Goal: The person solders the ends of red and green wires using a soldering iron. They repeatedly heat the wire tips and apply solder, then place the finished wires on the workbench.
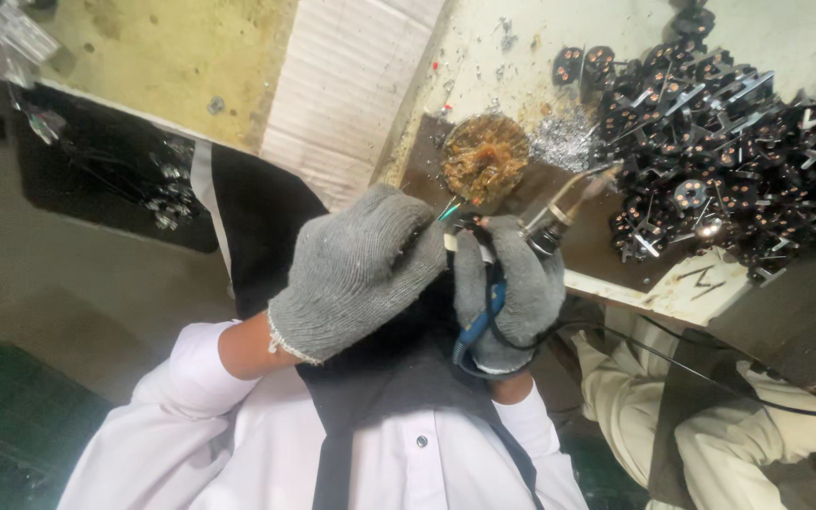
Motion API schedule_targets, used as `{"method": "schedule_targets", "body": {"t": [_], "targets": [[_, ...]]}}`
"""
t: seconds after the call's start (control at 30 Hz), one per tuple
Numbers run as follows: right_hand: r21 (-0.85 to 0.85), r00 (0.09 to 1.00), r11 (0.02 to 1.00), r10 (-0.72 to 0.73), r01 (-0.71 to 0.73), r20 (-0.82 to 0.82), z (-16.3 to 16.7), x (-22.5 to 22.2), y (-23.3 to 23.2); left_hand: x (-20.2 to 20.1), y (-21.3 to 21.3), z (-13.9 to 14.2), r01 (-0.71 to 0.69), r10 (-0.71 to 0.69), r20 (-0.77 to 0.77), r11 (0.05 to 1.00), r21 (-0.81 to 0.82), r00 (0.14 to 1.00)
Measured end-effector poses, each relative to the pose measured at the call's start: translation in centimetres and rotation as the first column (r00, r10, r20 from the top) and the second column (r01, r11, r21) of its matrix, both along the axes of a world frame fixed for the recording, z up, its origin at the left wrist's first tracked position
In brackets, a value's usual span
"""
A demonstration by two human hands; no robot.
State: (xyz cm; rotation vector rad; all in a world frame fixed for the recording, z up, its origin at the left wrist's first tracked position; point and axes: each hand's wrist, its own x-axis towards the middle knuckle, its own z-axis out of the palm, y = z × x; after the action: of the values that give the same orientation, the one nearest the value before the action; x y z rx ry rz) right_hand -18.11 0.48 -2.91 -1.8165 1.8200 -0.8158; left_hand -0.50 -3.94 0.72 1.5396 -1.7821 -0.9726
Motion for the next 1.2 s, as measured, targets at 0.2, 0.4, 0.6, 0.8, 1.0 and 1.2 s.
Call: {"method": "schedule_targets", "body": {"t": [0.2, 0.4, 0.6, 0.8, 1.0, 1.2], "targets": [[-0.069, 0.931, 0.979, -0.16, 0.193, 0.327, -0.7, 0.4, 1.5, 0.3, 1.7, -1.3, 0.008, -0.007, 0.013, 1.0, -0.022, 1.0], [0.048, 0.642, 0.942, -0.263, 0.332, 0.72, -2.2, -2.2, 4.0, 0.2, 1.6, -1.9, 0.075, -0.071, 0.053, 0.995, -0.073, 0.996], [0.041, 0.878, 0.97, -0.235, 0.24, 0.417, -2.8, -3.7, 5.5, -0.1, 1.3, -2.0, 0.099, -0.097, 0.028, 0.991, -0.088, 0.995], [-0.048, 0.808, 0.963, -0.196, 0.267, 0.556, -4.2, -4.8, 6.3, -0.4, 1.5, -2.3, 0.082, -0.079, 0.04, 0.993, -0.083, 0.996], [-0.161, 0.905, 0.975, -0.071, 0.151, 0.419, -4.4, -4.0, 6.2, -0.7, 1.4, -2.1, 0.058, -0.055, 0.042, 0.995, -0.084, 0.998], [-0.264, 0.959, 0.964, 0.034, 0.044, 0.282, -1.8, -2.4, 1.8, -0.4, 1.1, -2.2, 0.1, -0.088, 0.077, 0.978, -0.184, 0.993]]}}
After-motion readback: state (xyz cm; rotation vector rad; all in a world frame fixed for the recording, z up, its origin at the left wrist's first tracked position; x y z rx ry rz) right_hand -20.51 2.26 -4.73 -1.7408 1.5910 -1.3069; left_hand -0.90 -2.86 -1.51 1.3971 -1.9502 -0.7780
